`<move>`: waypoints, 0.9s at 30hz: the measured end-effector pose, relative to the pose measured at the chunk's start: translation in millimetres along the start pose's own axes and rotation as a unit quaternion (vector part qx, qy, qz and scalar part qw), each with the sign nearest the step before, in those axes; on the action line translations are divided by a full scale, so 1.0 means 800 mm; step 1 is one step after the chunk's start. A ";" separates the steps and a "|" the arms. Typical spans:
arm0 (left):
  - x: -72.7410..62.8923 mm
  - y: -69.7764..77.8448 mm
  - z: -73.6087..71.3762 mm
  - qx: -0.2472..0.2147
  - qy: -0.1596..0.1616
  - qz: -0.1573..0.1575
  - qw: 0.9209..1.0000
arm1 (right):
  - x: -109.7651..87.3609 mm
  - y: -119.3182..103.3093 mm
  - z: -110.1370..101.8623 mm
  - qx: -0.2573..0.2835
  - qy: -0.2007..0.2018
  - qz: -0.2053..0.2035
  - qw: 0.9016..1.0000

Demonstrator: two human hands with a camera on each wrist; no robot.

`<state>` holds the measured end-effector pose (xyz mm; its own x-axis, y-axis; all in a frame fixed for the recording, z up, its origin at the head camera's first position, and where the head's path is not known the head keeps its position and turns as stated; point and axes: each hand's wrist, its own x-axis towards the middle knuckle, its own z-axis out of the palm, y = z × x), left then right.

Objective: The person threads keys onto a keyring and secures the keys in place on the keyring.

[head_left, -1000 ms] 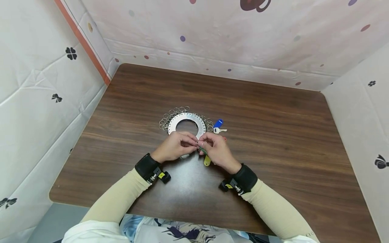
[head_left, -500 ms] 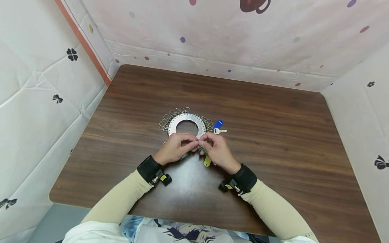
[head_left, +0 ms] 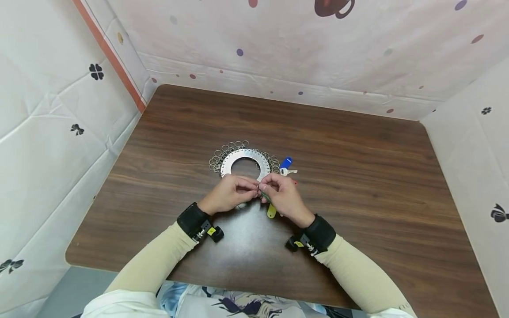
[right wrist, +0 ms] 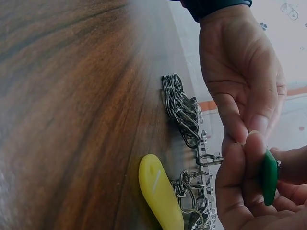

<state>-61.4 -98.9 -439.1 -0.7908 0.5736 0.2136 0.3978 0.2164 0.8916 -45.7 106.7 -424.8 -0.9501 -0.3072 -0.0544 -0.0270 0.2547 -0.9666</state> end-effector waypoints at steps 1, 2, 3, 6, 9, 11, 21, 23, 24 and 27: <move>0.000 0.000 0.000 0.000 -0.002 0.003 1.000 | 0.000 0.000 0.000 0.000 -0.001 0.000 1.000; 0.000 0.000 -0.001 0.000 -0.004 0.005 1.000 | 0.000 0.001 0.000 0.001 -0.002 0.000 1.000; 0.000 0.000 -0.001 0.001 -0.006 0.006 1.000 | 0.000 0.001 -0.001 0.000 -0.003 -0.001 1.000; 0.000 -0.001 -0.001 0.009 -0.012 0.010 1.000 | 0.000 0.002 -0.001 -0.002 -0.003 -0.003 1.000; 0.000 -0.002 -0.002 0.015 -0.016 0.013 1.000 | -0.001 0.002 -0.001 -0.007 -0.003 -0.002 1.000; 0.000 -0.002 -0.002 0.019 -0.017 0.016 1.000 | -0.001 0.003 -0.002 -0.007 -0.003 0.000 1.000; 0.001 -0.002 0.002 0.032 0.002 0.033 0.999 | -0.001 0.004 -0.001 0.000 0.000 -0.003 1.000; 0.002 -0.001 0.003 0.039 0.008 0.034 0.999 | -0.001 0.003 -0.001 0.001 0.001 -0.005 1.000; 0.002 -0.001 0.004 0.043 0.011 0.034 0.998 | -0.001 0.003 0.000 0.001 0.000 -0.005 1.000; 0.002 0.000 0.005 0.051 0.018 0.032 0.998 | -0.001 0.003 0.000 0.001 0.000 -0.005 1.000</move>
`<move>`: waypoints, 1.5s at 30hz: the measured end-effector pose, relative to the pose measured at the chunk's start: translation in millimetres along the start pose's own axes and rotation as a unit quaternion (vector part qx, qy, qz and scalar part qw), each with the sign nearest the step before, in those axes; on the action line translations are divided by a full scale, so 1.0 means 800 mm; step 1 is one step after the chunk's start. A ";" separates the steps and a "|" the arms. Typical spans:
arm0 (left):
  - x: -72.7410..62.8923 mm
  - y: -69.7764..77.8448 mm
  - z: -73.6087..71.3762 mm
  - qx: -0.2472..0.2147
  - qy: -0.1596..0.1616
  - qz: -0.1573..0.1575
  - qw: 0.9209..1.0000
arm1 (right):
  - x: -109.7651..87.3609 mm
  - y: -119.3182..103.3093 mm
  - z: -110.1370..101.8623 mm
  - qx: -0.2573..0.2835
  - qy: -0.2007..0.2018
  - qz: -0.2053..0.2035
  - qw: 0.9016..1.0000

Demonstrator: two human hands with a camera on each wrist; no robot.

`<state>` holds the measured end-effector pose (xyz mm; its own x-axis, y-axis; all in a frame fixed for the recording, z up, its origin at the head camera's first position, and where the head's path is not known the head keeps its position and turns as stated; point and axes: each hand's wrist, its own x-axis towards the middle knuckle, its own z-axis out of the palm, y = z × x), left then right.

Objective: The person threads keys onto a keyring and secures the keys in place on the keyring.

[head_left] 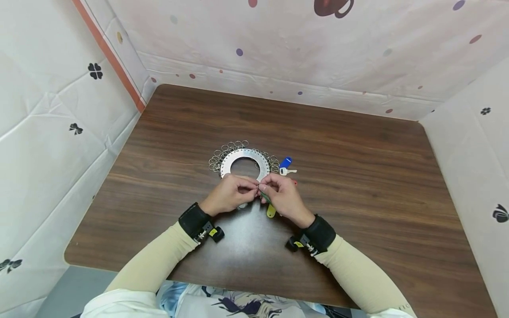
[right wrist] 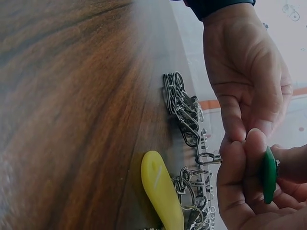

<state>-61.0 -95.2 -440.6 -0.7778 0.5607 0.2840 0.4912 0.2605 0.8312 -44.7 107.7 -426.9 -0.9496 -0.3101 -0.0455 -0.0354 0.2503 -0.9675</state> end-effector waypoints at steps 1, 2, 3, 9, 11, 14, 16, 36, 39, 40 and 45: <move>0.000 0.000 0.001 0.002 0.001 -0.002 1.000 | 0.000 0.000 0.000 -0.001 0.000 0.000 1.000; 0.000 0.000 0.001 0.002 0.002 -0.003 1.000 | 0.000 0.000 0.000 -0.002 0.000 -0.002 1.000; 0.000 0.000 0.001 0.001 0.003 -0.005 1.000 | 0.000 0.000 0.000 -0.003 0.000 -0.003 1.000; 0.001 -0.001 0.002 -0.006 0.008 -0.014 1.000 | 0.000 0.002 0.000 -0.007 0.000 -0.014 1.000; 0.001 -0.001 0.002 -0.014 0.010 -0.019 1.000 | 0.000 0.002 0.000 -0.007 0.001 -0.017 1.000; 0.001 -0.002 0.002 -0.039 0.006 -0.028 0.999 | 0.000 0.002 -0.001 -0.008 0.001 -0.016 1.000; 0.001 -0.002 0.003 -0.058 0.001 -0.039 0.998 | -0.001 0.002 -0.002 -0.010 0.002 -0.015 1.000; 0.003 0.003 0.004 0.074 0.010 -0.010 0.997 | -0.003 0.001 -0.006 -0.022 0.009 -0.008 1.000; 0.002 0.003 0.003 0.096 0.014 0.002 0.995 | -0.003 0.000 -0.006 -0.025 0.010 -0.009 1.000; 0.002 0.003 0.003 0.103 0.015 0.005 0.995 | -0.003 0.000 -0.005 -0.026 0.010 -0.010 1.000; 0.002 0.001 0.002 0.118 0.018 0.014 0.993 | -0.004 -0.002 -0.005 -0.028 0.012 -0.014 0.999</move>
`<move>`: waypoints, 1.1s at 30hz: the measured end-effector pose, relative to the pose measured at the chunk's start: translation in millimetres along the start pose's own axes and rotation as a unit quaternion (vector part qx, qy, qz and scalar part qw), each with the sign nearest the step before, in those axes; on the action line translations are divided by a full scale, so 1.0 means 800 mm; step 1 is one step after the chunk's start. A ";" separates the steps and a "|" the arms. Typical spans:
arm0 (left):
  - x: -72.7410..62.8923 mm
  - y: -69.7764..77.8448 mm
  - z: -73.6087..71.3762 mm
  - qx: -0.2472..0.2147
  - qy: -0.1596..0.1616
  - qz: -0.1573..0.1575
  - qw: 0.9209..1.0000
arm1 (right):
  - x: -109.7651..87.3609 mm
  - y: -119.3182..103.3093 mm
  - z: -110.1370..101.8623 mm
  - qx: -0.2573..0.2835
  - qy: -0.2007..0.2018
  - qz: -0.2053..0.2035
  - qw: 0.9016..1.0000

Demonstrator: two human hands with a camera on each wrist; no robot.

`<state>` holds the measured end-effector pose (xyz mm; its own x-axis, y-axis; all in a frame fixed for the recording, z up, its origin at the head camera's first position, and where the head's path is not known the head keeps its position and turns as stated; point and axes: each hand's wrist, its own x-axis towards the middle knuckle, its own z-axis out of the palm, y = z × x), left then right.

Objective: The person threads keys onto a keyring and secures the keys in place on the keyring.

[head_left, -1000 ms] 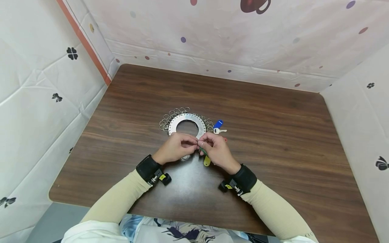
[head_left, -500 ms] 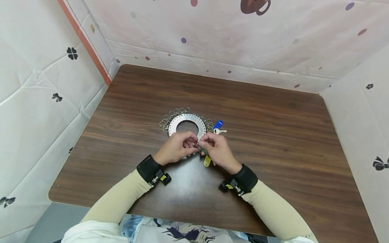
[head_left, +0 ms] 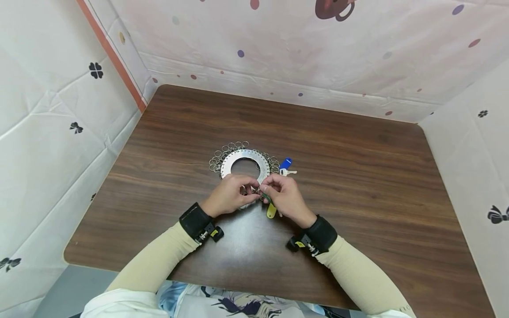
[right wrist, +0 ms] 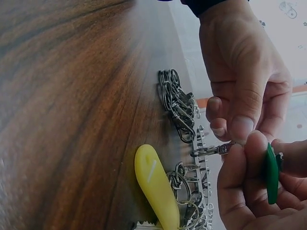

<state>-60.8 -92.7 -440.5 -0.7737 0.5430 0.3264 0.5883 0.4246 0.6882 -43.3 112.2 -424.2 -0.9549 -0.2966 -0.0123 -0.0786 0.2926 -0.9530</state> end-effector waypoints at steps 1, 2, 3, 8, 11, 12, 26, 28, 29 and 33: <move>0.000 -0.001 0.000 0.001 0.000 0.002 1.000 | 0.000 0.000 0.000 -0.001 0.000 -0.001 1.000; 0.000 -0.001 0.000 0.001 0.000 0.003 1.000 | 0.000 0.000 0.000 -0.002 0.001 -0.001 1.000; 0.000 -0.001 0.000 0.000 0.001 0.005 1.000 | 0.000 0.000 0.000 -0.003 0.001 -0.003 1.000; -0.001 -0.001 -0.001 -0.004 0.000 0.003 1.000 | 0.001 0.001 0.001 -0.005 -0.001 -0.004 1.000; -0.001 -0.001 -0.001 -0.011 -0.001 -0.003 1.000 | 0.001 0.002 0.001 -0.004 -0.004 -0.004 1.000; -0.001 -0.001 -0.001 -0.014 -0.001 -0.005 1.000 | 0.000 0.002 0.000 -0.004 -0.005 -0.004 1.000; -0.002 0.000 -0.001 -0.061 -0.010 -0.018 0.998 | 0.000 0.003 -0.001 0.000 -0.010 -0.024 1.000; -0.002 0.001 0.000 -0.058 -0.011 -0.020 0.998 | 0.000 0.003 -0.001 0.002 -0.007 -0.026 1.000; -0.002 0.001 0.000 -0.055 -0.011 -0.020 0.998 | 0.001 0.003 -0.001 0.003 -0.005 -0.025 1.000; -0.002 0.002 0.001 -0.035 -0.004 -0.018 0.999 | 0.001 0.003 0.000 0.013 -0.003 -0.022 1.000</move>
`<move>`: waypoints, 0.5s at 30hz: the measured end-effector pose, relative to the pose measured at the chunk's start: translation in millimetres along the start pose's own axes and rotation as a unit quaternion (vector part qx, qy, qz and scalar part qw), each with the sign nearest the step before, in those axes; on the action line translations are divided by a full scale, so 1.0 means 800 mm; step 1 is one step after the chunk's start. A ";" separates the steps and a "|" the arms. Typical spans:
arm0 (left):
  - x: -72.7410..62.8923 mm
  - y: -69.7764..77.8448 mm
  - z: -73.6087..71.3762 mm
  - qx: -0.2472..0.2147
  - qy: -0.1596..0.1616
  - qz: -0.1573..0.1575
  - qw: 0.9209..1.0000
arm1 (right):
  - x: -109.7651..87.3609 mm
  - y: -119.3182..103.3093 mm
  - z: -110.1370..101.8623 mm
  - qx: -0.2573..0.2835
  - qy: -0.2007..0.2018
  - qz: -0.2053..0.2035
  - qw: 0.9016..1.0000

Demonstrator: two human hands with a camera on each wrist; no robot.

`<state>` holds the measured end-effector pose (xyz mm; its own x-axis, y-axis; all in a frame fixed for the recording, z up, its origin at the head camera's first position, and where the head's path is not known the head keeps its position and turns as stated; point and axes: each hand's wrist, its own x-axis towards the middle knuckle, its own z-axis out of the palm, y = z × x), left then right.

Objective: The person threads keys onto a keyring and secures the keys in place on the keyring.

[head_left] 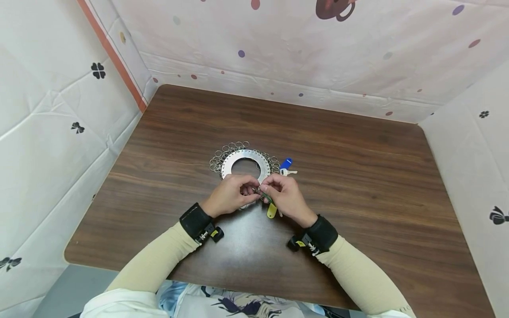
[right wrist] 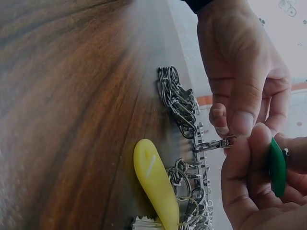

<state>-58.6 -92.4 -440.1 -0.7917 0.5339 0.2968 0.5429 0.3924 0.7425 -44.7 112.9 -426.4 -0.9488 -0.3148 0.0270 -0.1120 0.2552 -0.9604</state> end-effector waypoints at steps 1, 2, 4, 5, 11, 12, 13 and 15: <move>0.000 0.000 0.000 0.007 0.003 0.003 1.000 | 0.000 0.000 0.000 0.003 0.000 0.002 1.000; 0.000 0.000 0.000 0.014 0.005 0.006 1.000 | 0.001 0.000 0.000 0.005 -0.001 0.004 1.000; 0.000 0.000 0.000 0.025 0.008 0.014 1.000 | 0.001 0.001 0.000 0.008 -0.004 0.008 1.000; 0.000 -0.001 0.000 0.029 0.010 0.019 0.999 | 0.001 0.001 0.000 0.009 -0.005 0.009 1.000; 0.000 -0.004 0.000 0.032 0.012 0.041 0.999 | 0.001 0.001 -0.001 0.015 -0.013 0.017 1.000; 0.000 -0.005 0.000 0.031 0.012 0.043 0.999 | 0.001 0.001 -0.001 0.016 -0.014 0.018 1.000; 0.000 -0.005 -0.001 0.028 0.013 0.043 0.999 | 0.001 0.001 -0.001 0.019 -0.014 0.020 1.000; 0.000 -0.006 -0.001 0.024 0.013 0.043 0.999 | 0.000 0.001 -0.001 0.020 -0.014 0.021 0.999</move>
<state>-61.2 -95.1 -442.8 -0.7478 0.5486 0.3740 0.6220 0.3817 0.6837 -45.4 113.9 -427.0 -0.9440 -0.3294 -0.0205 -0.0599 0.2321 -0.9708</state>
